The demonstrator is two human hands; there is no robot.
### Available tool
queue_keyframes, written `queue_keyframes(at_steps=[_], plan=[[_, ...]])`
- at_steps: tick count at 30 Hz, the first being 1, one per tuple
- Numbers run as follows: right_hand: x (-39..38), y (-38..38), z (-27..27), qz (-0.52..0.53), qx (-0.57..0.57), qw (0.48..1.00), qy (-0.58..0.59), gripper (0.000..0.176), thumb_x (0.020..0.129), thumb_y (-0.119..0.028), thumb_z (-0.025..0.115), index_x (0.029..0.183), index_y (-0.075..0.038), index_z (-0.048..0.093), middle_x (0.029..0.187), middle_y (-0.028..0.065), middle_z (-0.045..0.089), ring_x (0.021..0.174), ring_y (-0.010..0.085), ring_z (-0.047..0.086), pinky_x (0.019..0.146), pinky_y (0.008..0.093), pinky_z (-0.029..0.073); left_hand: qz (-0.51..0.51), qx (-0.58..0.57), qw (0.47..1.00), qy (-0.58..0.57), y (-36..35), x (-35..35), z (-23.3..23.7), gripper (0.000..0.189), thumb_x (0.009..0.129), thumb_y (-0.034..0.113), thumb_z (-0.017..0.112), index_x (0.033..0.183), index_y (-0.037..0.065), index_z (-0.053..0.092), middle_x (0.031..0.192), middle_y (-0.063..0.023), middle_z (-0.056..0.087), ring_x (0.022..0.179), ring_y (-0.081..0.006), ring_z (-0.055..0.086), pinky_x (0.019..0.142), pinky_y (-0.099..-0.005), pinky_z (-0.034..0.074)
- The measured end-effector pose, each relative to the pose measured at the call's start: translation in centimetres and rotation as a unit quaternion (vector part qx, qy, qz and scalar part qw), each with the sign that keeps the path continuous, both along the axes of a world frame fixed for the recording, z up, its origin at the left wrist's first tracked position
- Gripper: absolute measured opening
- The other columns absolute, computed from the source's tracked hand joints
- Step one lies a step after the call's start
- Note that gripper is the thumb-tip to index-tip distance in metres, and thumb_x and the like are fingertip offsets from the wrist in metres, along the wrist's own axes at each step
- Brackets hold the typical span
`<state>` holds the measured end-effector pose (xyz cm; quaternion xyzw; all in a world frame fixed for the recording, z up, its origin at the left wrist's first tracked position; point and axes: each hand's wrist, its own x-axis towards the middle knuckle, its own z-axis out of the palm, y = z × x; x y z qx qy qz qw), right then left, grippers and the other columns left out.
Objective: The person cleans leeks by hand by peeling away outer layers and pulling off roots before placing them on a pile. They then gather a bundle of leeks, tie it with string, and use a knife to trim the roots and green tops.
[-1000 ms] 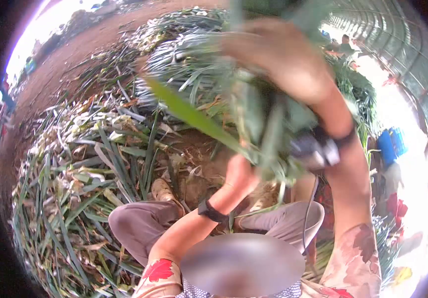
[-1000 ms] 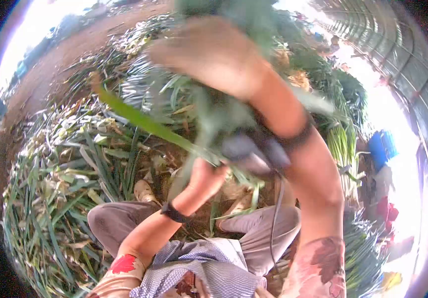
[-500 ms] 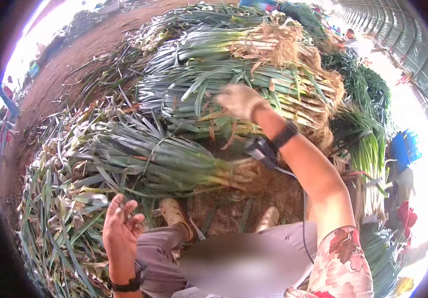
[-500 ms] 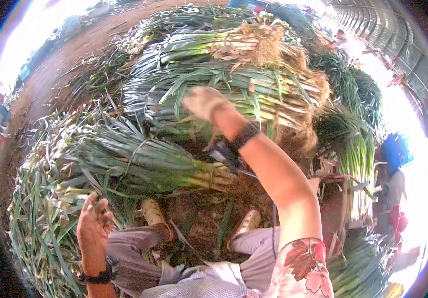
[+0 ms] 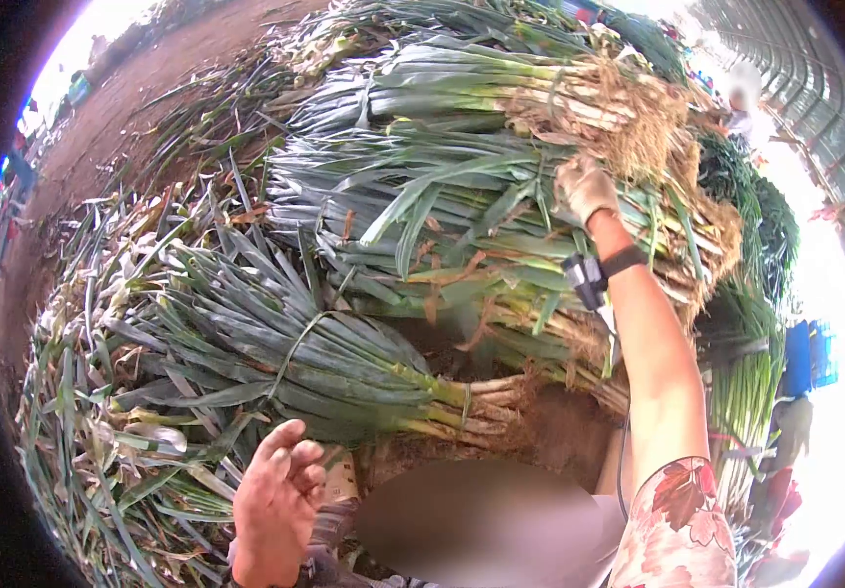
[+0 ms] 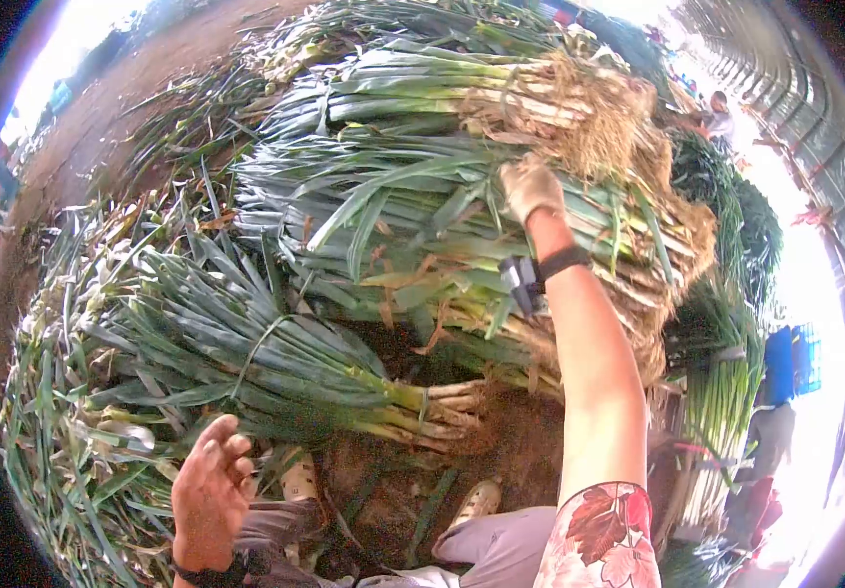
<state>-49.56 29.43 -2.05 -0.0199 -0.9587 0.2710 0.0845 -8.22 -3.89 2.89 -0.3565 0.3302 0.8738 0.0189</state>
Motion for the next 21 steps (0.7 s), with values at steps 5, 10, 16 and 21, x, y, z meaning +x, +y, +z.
queue_keyframes(at_steps=[5, 10, 16, 21], plan=[[-11.2, -1.1, 2.6, -0.038, 0.012, 0.999, 0.036, 0.06, 0.078, -0.042, 0.052, 0.125, -0.007, 0.044, 0.108, 0.0217, 0.058, 0.101, 0.0356, 0.055, 0.088, 0.0376, 0.042, 0.015, 0.109, 0.994, 0.015, -0.1, -2.4, 0.3, 0.033, 0.083, 0.015, 0.052, 0.114, 0.006, 0.047, 0.087, -0.0075, 0.058, 0.067, -0.0158, 0.059, 0.057, -0.0279, 0.053], [-15.8, -3.9, 2.2, -0.042, -0.27, 0.959, -0.069, 0.044, 0.082, -0.036, 0.056, 0.116, -0.012, 0.042, 0.08, 0.0102, 0.059, 0.063, 0.0224, 0.058, 0.051, 0.0378, 0.052, -0.092, 0.137, 0.986, 0.004, -0.6, -4.0, 0.4, 0.04, 0.085, 0.017, 0.057, 0.121, 0.003, 0.044, 0.094, -0.0061, 0.056, 0.073, -0.011, 0.055, 0.062, -0.0194, 0.044], [-17.4, -6.1, 0.9, -0.046, -0.381, 0.921, -0.064, 0.021, 0.081, -0.03, 0.058, 0.081, -0.009, 0.059, 0.062, 0.01, 0.06, 0.048, 0.0226, 0.058, 0.044, 0.0347, 0.049, -0.07, 0.137, 0.988, -0.022, -1.2, -4.3, 0.6, 0.039, 0.085, 0.015, 0.056, 0.119, 0.002, 0.044, 0.092, -0.0067, 0.056, 0.072, -0.0118, 0.055, 0.064, -0.0206, 0.045], [-14.7, -5.1, 1.8, 0.003, -0.386, 0.912, -0.141, 0.023, 0.085, -0.033, 0.049, 0.09, -0.012, 0.057, 0.063, 0.0068, 0.058, 0.042, 0.0155, 0.051, 0.037, 0.0291, 0.041, -0.064, 0.141, 0.988, -0.019, -1.7, -3.4, 0.7, 0.035, 0.085, 0.015, 0.055, 0.117, 0.002, 0.046, 0.089, -0.0064, 0.056, 0.073, -0.0113, 0.054, 0.062, -0.0209, 0.044]])
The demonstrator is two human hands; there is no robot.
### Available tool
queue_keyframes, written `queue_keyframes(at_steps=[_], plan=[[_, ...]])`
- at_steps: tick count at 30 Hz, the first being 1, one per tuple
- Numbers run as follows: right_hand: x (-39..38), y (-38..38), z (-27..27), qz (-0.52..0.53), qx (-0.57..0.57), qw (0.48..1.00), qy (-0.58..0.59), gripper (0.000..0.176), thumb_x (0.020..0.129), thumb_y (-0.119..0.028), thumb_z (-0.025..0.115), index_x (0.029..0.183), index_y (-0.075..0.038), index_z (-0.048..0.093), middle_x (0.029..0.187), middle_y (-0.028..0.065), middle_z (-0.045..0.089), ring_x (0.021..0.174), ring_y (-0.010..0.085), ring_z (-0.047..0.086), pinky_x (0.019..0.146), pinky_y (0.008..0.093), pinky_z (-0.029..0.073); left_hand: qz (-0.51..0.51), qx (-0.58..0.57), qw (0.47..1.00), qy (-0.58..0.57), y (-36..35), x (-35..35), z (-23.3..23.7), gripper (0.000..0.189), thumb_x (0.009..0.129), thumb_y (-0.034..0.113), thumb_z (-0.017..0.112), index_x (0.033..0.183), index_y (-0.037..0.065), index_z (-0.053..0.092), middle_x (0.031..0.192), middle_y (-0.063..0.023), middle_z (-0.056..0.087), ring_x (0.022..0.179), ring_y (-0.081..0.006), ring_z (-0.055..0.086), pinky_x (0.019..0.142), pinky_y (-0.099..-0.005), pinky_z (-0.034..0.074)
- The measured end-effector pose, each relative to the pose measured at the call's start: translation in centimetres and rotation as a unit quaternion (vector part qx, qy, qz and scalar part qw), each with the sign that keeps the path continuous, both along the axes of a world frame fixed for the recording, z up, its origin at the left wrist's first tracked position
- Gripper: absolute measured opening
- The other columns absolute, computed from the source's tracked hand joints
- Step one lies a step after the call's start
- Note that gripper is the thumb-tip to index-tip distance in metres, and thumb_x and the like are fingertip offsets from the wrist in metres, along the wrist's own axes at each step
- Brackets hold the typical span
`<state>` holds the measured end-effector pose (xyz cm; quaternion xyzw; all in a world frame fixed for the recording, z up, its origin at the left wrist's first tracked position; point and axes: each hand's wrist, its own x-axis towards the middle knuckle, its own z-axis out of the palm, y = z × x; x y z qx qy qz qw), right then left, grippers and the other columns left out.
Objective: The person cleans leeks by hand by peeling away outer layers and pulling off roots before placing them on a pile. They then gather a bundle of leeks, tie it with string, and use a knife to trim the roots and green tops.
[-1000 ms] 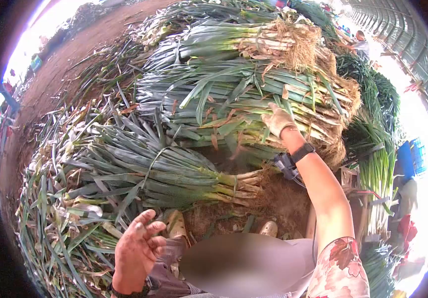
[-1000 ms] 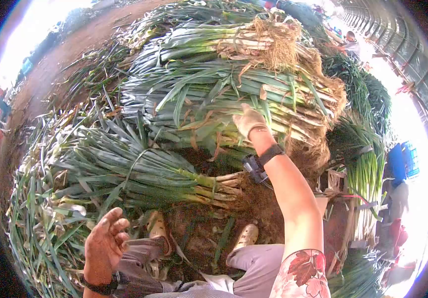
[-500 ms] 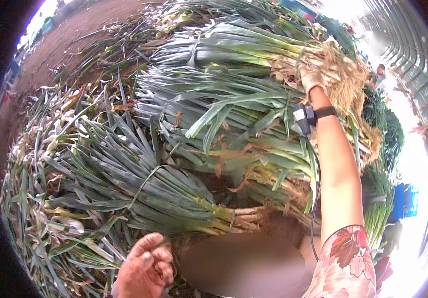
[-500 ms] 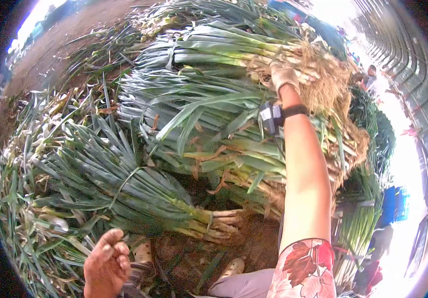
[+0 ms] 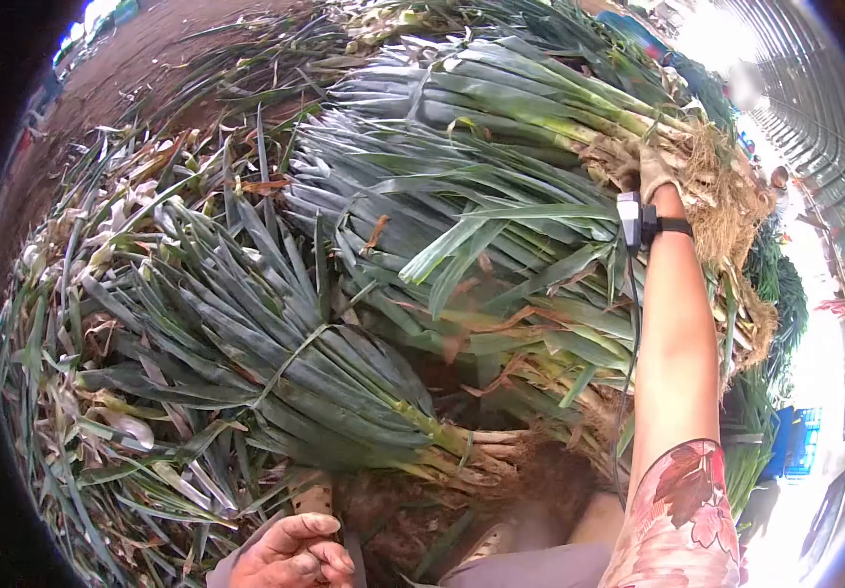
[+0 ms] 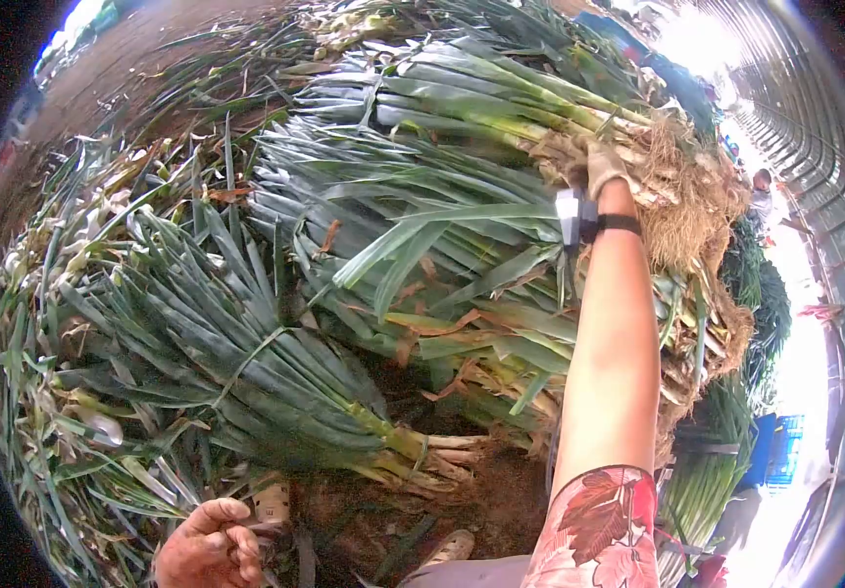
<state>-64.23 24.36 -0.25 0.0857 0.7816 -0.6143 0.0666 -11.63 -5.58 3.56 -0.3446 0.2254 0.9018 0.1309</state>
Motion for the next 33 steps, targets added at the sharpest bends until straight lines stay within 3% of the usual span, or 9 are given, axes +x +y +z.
queue_keyframes(at_steps=[4, 7, 14, 17, 21, 26, 29, 30, 33], plan=[[5.3, -3.0, -0.3, -0.031, 0.027, 0.999, 0.0, 0.021, 0.083, -0.029, 0.052, 0.096, -0.014, 0.057, 0.061, 0.0082, 0.051, 0.045, 0.0179, 0.044, 0.037, 0.0277, 0.031, -0.022, -0.002, 1.0, 0.004, 0.0, 1.0, 0.7, 0.033, 0.086, 0.016, 0.055, 0.115, 0.002, 0.047, 0.087, -0.0046, 0.055, 0.075, -0.0114, 0.053, 0.063, -0.0215, 0.042], [3.8, -3.3, -3.9, 0.026, 0.226, 0.974, 0.001, 0.023, 0.085, -0.031, 0.05, 0.096, -0.012, 0.057, 0.068, 0.0086, 0.054, 0.044, 0.0177, 0.045, 0.038, 0.0298, 0.035, -0.031, -0.006, 0.999, 0.023, 0.1, 1.8, 0.7, 0.033, 0.086, 0.017, 0.055, 0.114, 0.002, 0.048, 0.087, -0.0045, 0.054, 0.078, -0.0115, 0.052, 0.064, -0.0215, 0.042], [17.8, -9.7, 3.0, 0.235, 0.023, 0.971, -0.048, 0.027, 0.088, -0.033, 0.049, 0.083, -0.007, 0.053, 0.055, -0.0003, 0.048, 0.044, 0.0109, 0.041, 0.04, 0.0265, 0.034, -0.034, -0.025, 0.996, 0.083, 2.1, 3.0, -1.2, 0.026, 0.082, 0.009, 0.052, 0.106, -0.002, 0.048, 0.083, -0.0078, 0.05, 0.073, -0.0141, 0.047, 0.059, -0.0268, 0.04], [23.2, -11.8, 2.0, 0.296, -0.015, 0.953, -0.059, 0.032, 0.088, -0.029, 0.047, 0.108, -0.005, 0.054, 0.061, -0.0002, 0.047, 0.056, 0.015, 0.052, 0.053, 0.0351, 0.05, -0.058, -0.041, 0.996, 0.058, 2.5, 3.3, -1.5, 0.023, 0.084, 0.012, 0.052, 0.104, 0.001, 0.051, 0.083, -0.0064, 0.058, 0.068, -0.0119, 0.053, 0.058, -0.0226, 0.042], [32.0, -10.7, 3.3, 0.313, -0.073, 0.94, -0.113, 0.022, 0.088, -0.031, 0.051, 0.091, -0.009, 0.054, 0.051, -0.0072, 0.031, 0.04, 0.0061, 0.034, 0.037, 0.022, 0.031, -0.061, -0.057, 0.993, 0.082, 2.8, 3.7, -2.0, 0.018, 0.086, 0.012, 0.051, 0.102, 0.003, 0.052, 0.084, -0.0052, 0.059, 0.069, -0.0117, 0.058, 0.06, -0.0212, 0.045], [41.9, -5.0, 1.9, 0.235, -0.1, 0.96, -0.114, 0.04, 0.086, -0.033, 0.054, 0.11, -0.002, 0.051, 0.052, -0.0008, 0.043, 0.041, 0.0108, 0.043, 0.036, 0.0242, 0.036, -0.066, -0.077, 0.989, 0.106, 3.6, 3.9, -2.0, 0.017, 0.086, 0.011, 0.051, 0.101, 0.003, 0.053, 0.083, -0.0048, 0.06, 0.067, -0.0107, 0.058, 0.058, -0.0218, 0.047], [49.0, -1.2, 1.9, 0.198, -0.186, 0.948, -0.167, 0.037, 0.09, -0.031, 0.049, 0.116, -0.005, 0.049, 0.055, -0.0014, 0.035, 0.043, 0.0127, 0.037, 0.04, 0.0269, 0.032, -0.067, -0.107, 0.985, 0.118, 4.5, 3.8, -2.2, 0.017, 0.086, 0.011, 0.05, 0.102, 0.003, 0.052, 0.083, -0.0046, 0.06, 0.066, -0.0104, 0.058, 0.058, -0.0216, 0.047], [51.3, -0.4, 3.2, 0.156, -0.253, 0.935, -0.195, 0.026, 0.089, -0.026, 0.05, 0.098, -0.002, 0.052, 0.053, 0.0008, 0.04, 0.042, 0.0121, 0.043, 0.037, 0.0263, 0.034, -0.082, -0.113, 0.983, 0.119, 4.7, 3.6, -2.6, 0.017, 0.086, 0.01, 0.049, 0.102, 0.004, 0.052, 0.084, -0.0039, 0.06, 0.067, -0.0099, 0.058, 0.058, -0.0206, 0.046], [55.7, 6.5, 1.2, 0.081, -0.314, 0.913, -0.246, 0.025, 0.089, -0.024, 0.047, 0.096, -0.001, 0.052, 0.052, 0.0027, 0.041, 0.041, 0.0138, 0.042, 0.036, 0.027, 0.031, -0.129, -0.209, 0.962, 0.117, 5.1, 3.5, -3.4, 0.02, 0.086, 0.012, 0.048, 0.105, 0.005, 0.051, 0.086, -0.0022, 0.059, 0.068, -0.009, 0.057, 0.059, -0.0218, 0.048]])
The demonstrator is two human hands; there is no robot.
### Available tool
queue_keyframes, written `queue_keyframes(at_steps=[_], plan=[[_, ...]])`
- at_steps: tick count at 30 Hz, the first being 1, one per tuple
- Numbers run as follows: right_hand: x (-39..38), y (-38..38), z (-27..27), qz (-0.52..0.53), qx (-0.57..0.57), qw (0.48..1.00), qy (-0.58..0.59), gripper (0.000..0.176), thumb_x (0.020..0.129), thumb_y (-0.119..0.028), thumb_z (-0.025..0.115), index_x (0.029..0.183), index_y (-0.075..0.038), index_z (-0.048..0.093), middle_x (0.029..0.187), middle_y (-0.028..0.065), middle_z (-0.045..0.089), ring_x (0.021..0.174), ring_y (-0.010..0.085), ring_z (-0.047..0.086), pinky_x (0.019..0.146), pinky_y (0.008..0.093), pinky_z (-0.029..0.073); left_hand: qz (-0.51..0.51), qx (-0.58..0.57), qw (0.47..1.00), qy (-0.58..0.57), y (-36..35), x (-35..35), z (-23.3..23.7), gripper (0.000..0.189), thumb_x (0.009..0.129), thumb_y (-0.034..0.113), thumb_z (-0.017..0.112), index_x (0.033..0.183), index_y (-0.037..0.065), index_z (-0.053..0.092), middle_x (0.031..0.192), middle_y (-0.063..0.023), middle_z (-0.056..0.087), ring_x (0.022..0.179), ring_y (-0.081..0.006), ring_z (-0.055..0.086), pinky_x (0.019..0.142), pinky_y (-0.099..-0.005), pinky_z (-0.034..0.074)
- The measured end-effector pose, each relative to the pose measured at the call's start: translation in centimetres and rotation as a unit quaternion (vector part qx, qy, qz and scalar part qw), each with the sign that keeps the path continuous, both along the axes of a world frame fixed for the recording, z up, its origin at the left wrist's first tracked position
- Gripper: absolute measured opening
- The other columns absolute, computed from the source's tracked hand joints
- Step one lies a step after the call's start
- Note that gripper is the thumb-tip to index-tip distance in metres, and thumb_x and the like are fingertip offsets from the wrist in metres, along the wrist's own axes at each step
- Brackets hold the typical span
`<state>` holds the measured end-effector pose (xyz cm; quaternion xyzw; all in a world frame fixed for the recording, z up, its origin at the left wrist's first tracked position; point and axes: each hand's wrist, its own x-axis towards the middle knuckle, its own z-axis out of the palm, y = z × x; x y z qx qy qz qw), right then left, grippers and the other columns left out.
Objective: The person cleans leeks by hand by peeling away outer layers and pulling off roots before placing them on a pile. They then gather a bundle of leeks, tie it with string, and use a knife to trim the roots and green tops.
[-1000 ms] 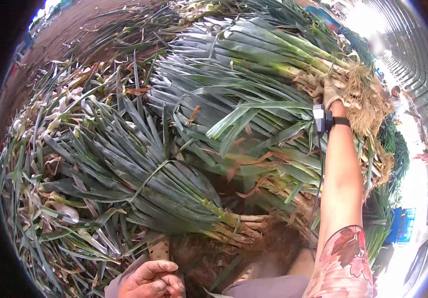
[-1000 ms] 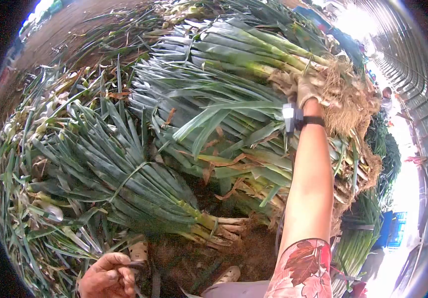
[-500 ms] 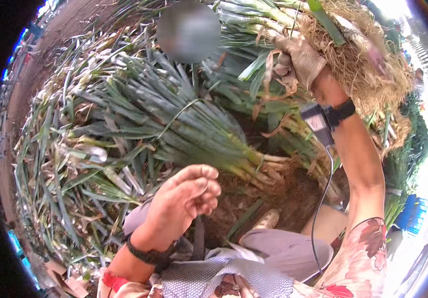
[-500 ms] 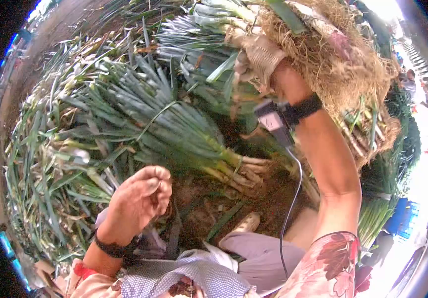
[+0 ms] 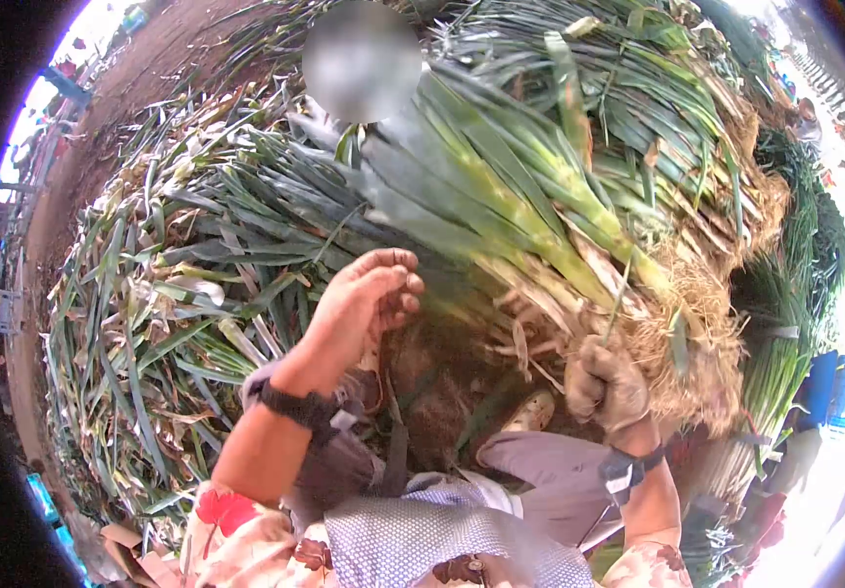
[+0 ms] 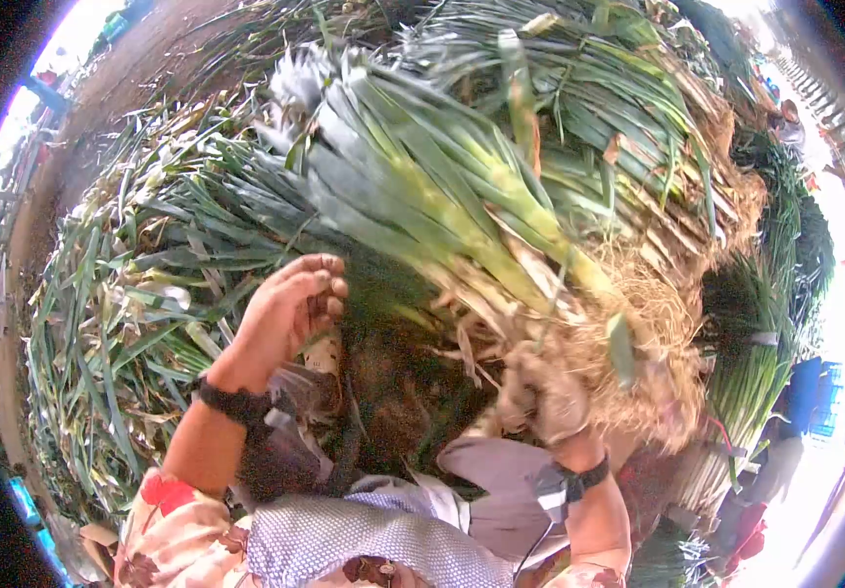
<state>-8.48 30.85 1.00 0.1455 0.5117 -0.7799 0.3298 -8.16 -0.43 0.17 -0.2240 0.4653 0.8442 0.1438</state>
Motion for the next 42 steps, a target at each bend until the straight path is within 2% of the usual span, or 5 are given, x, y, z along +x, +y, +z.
queue_keyframes(at_steps=[13, 22, 26, 36, 42], plan=[[3.1, 5.5, -12.5, 0.43, 0.514, 0.731, 0.129, 0.059, 0.08, -0.039, 0.048, 0.129, -0.007, 0.041, 0.128, 0.018, 0.045, 0.119, 0.0326, 0.042, 0.099, 0.0375, 0.033, -0.15, -0.602, 0.784, 0.009, 5.7, -0.9, -17.3, 0.072, 0.08, 0.029, 0.06, 0.135, 0.002, 0.022, 0.127, -0.0254, 0.036, 0.116, -0.0377, 0.04, 0.096, -0.0421, 0.035], [2.1, 10.9, -10.9, 0.468, 0.635, 0.603, 0.121, 0.051, 0.083, -0.041, 0.044, 0.112, 0.001, 0.054, 0.117, 0.0202, 0.052, 0.106, 0.0333, 0.052, 0.092, 0.0373, 0.04, -0.062, -0.753, 0.637, 0.152, 3.8, -8.4, -18.0, 0.069, 0.08, 0.033, 0.059, 0.132, 0.001, 0.027, 0.133, -0.0245, 0.032, 0.124, -0.0368, 0.03, 0.103, -0.0405, 0.027], [2.9, 15.1, -4.4, 0.069, 0.333, 0.937, 0.077, 0.05, 0.087, -0.041, 0.046, 0.121, -0.004, 0.047, 0.105, 0.0128, 0.059, 0.087, 0.0212, 0.06, 0.079, 0.0327, 0.048, -0.124, -0.777, 0.604, 0.13, 3.7, -12.2, -20.1, 0.071, 0.08, 0.038, 0.057, 0.133, 0.003, 0.025, 0.134, -0.0224, 0.032, 0.124, -0.0363, 0.031, 0.102, -0.042, 0.029], [23.6, 31.9, 2.0, -0.14, 0.606, 0.778, -0.087, 0.042, 0.085, -0.037, 0.053, 0.115, -0.009, 0.054, 0.095, 0.0043, 0.06, 0.077, 0.0151, 0.056, 0.068, 0.0291, 0.048, -0.208, -0.788, 0.53, 0.235, 0.2, -14.7, -26.3, 0.061, 0.083, 0.035, 0.052, 0.119, -0.012, 0.038, 0.123, -0.0295, 0.042, 0.118, -0.0391, 0.037, 0.098, -0.041, 0.03], [31.9, 31.9, -5.9, 0.153, 0.785, 0.579, -0.155, 0.035, 0.079, -0.025, 0.049, 0.1, 0.001, 0.059, 0.09, 0.0206, 0.062, 0.09, 0.035, 0.058, 0.079, 0.0412, 0.046, -0.195, -0.713, 0.641, 0.207, 8.2, -7.0, -21.5, 0.065, 0.079, 0.026, 0.058, 0.126, -0.01, 0.031, 0.129, -0.0274, 0.038, 0.12, -0.0368, 0.037, 0.101, -0.0397, 0.029]])
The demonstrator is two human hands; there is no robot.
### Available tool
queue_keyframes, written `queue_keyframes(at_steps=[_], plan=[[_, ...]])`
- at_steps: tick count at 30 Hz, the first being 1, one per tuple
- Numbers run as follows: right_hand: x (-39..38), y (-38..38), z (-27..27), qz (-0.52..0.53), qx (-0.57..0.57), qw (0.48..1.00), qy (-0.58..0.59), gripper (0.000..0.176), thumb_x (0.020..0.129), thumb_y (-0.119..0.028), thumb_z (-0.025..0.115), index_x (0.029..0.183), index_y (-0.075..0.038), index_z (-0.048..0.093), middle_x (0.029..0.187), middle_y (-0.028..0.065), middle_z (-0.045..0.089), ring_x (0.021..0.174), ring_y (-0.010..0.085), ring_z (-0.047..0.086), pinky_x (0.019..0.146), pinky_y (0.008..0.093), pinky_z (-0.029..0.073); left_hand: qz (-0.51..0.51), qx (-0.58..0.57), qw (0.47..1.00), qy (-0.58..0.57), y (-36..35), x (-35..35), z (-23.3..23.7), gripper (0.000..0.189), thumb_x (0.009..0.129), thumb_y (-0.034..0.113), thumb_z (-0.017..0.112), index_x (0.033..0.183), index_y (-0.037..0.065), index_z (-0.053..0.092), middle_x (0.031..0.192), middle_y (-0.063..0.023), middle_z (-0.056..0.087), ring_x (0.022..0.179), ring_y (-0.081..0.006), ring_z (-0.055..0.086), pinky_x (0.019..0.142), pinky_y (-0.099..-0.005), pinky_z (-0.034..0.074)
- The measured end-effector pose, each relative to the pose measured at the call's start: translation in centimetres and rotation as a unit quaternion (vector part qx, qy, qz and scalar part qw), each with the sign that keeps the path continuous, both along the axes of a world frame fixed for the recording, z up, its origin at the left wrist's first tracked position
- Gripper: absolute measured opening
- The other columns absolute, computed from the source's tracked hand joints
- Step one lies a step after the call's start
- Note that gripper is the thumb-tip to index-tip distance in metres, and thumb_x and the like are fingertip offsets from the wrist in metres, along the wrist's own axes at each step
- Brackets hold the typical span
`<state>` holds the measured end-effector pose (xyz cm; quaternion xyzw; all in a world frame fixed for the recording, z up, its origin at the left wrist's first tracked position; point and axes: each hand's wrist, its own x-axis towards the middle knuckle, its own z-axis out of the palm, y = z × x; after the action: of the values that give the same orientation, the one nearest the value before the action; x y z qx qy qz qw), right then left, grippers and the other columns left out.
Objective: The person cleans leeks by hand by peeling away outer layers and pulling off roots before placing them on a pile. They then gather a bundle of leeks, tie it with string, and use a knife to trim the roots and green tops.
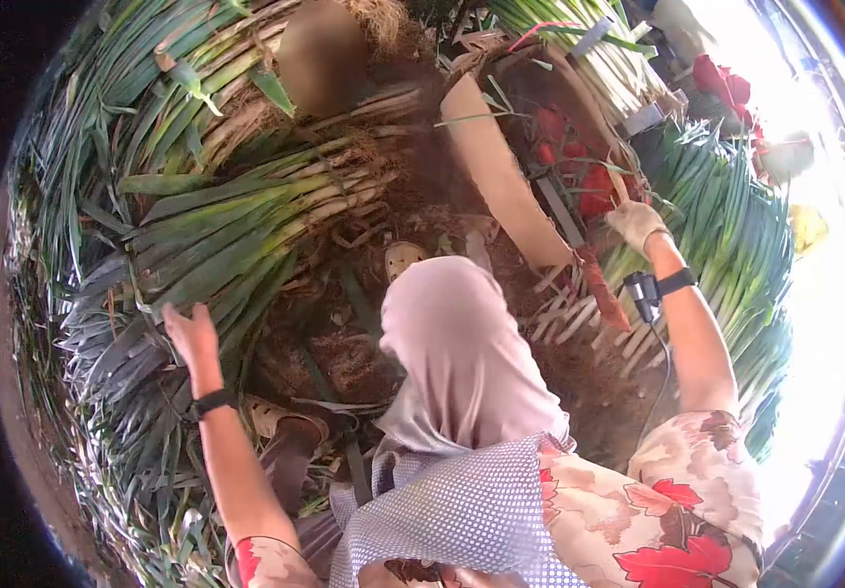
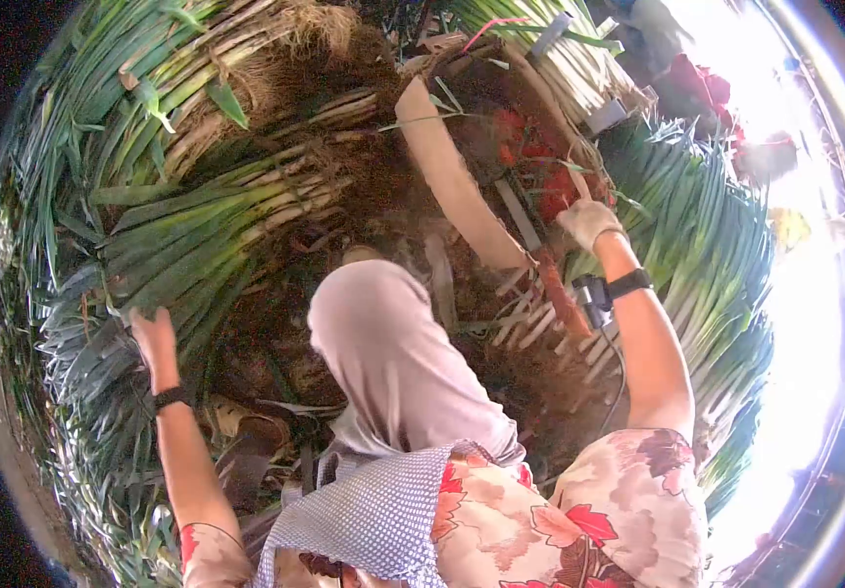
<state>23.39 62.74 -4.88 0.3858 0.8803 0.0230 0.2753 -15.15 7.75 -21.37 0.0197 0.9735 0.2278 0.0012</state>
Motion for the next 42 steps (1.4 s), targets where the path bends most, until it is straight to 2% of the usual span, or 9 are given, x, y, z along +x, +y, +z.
queue_keyframes(at_steps=[6, 9, 12, 19, 28, 35, 37, 39, 42], plan=[[7.5, -3.0, -7.7, -0.114, -0.216, 0.97, -0.015, 0.054, 0.059, -0.032, 0.071, 0.103, -0.002, 0.058, 0.092, 0.0164, 0.064, 0.093, 0.0288, 0.06, 0.079, 0.0356, 0.047, -0.157, 0.094, 0.976, -0.118, 11.5, 7.7, 1.9, 0.048, 0.084, 0.034, 0.052, 0.112, -0.004, 0.053, 0.109, -0.0241, 0.056, 0.103, -0.0348, 0.054, 0.086, -0.0383, 0.042], [10.2, -5.7, -10.0, -0.017, -0.096, 0.992, -0.077, 0.052, 0.062, -0.017, 0.066, 0.109, -0.001, 0.05, 0.09, 0.0166, 0.063, 0.092, 0.0299, 0.06, 0.076, 0.036, 0.048, -0.129, 0.154, 0.965, -0.167, 16.3, 9.0, 1.5, 0.043, 0.084, 0.036, 0.052, 0.104, -0.002, 0.057, 0.099, -0.0217, 0.061, 0.098, -0.035, 0.056, 0.083, -0.0382, 0.044], [8.1, -9.7, -4.9, -0.33, -0.062, 0.939, 0.078, 0.034, 0.078, -0.018, 0.057, 0.112, -0.009, 0.055, 0.097, 0.0125, 0.063, 0.08, 0.0273, 0.062, 0.071, 0.037, 0.047, -0.167, 0.191, 0.949, -0.188, 19.9, 8.5, -0.7, 0.042, 0.083, 0.036, 0.053, 0.101, -0.002, 0.058, 0.098, -0.0213, 0.061, 0.096, -0.036, 0.056, 0.082, -0.0397, 0.044], [21.8, -12.4, -6.5, -0.38, -0.132, 0.84, 0.364, 0.04, 0.075, -0.006, 0.053, 0.115, 0.002, 0.051, 0.09, 0.0058, 0.06, 0.08, 0.0138, 0.055, 0.072, 0.0287, 0.045, -0.153, 0.139, 0.952, -0.228, 25.7, 5.5, -3.4, 0.052, 0.086, 0.031, 0.051, 0.123, -0.003, 0.041, 0.105, -0.0239, 0.057, 0.097, -0.0372, 0.054, 0.079, -0.0426, 0.044], [15.1, -14.8, -6.4, -0.373, -0.302, 0.699, 0.531, 0.025, 0.082, -0.018, 0.048, 0.096, 0.001, 0.054, 0.078, 0.0038, 0.053, 0.07, 0.0137, 0.049, 0.063, 0.0266, 0.041, -0.062, 0.208, 0.884, -0.415, 29.3, 1.5, -4.3, 0.039, 0.087, 0.024, 0.054, 0.118, 0.001, 0.05, 0.114, -0.0156, 0.056, 0.091, -0.0267, 0.057, 0.077, -0.036, 0.046], [9.7, -13.4, -4.3, -0.126, -0.08, 0.952, 0.267, 0.031, 0.084, -0.03, 0.046, 0.088, 0.0, 0.052, 0.073, 0.0053, 0.049, 0.065, 0.0186, 0.047, 0.06, 0.0278, 0.041, -0.302, 0.03, 0.914, -0.269, 29.3, -1.0, -9.4, 0.04, 0.086, 0.027, 0.055, 0.111, -0.003, 0.052, 0.094, -0.0172, 0.06, 0.083, -0.0254, 0.058, 0.075, -0.0356, 0.046], [8.3, -12.0, -2.9, -0.111, -0.046, 0.973, 0.197, 0.03, 0.084, -0.03, 0.046, 0.088, -0.001, 0.052, 0.072, 0.0056, 0.049, 0.064, 0.0188, 0.047, 0.059, 0.0282, 0.041, -0.355, -0.009, 0.898, -0.261, 29.6, 2.1, -3.5, 0.041, 0.085, 0.027, 0.055, 0.113, -0.003, 0.051, 0.093, -0.016, 0.061, 0.084, -0.0269, 0.059, 0.075, -0.0356, 0.047], [6.3, -10.0, -0.7, -0.212, -0.172, 0.927, 0.259, 0.029, 0.084, -0.03, 0.047, 0.088, -0.001, 0.052, 0.071, 0.0059, 0.049, 0.063, 0.019, 0.047, 0.059, 0.0286, 0.041, -0.274, 0.104, 0.907, -0.302, 30.2, 4.3, -1.1, 0.044, 0.083, 0.027, 0.056, 0.117, -0.002, 0.051, 0.097, -0.0182, 0.062, 0.089, -0.0305, 0.06, 0.077, -0.0368, 0.048], [3.4, -7.1, 1.7, -0.439, -0.501, 0.606, 0.434, 0.028, 0.084, -0.03, 0.048, 0.089, -0.002, 0.052, 0.07, 0.0064, 0.048, 0.061, 0.0194, 0.048, 0.057, 0.0292, 0.041, -0.379, 0.238, 0.831, -0.33, 31.6, 7.2, 0.7, 0.058, 0.081, 0.037, 0.06, 0.12, -0.004, 0.046, 0.1, -0.0206, 0.061, 0.092, -0.0306, 0.059, 0.082, -0.0355, 0.046]])
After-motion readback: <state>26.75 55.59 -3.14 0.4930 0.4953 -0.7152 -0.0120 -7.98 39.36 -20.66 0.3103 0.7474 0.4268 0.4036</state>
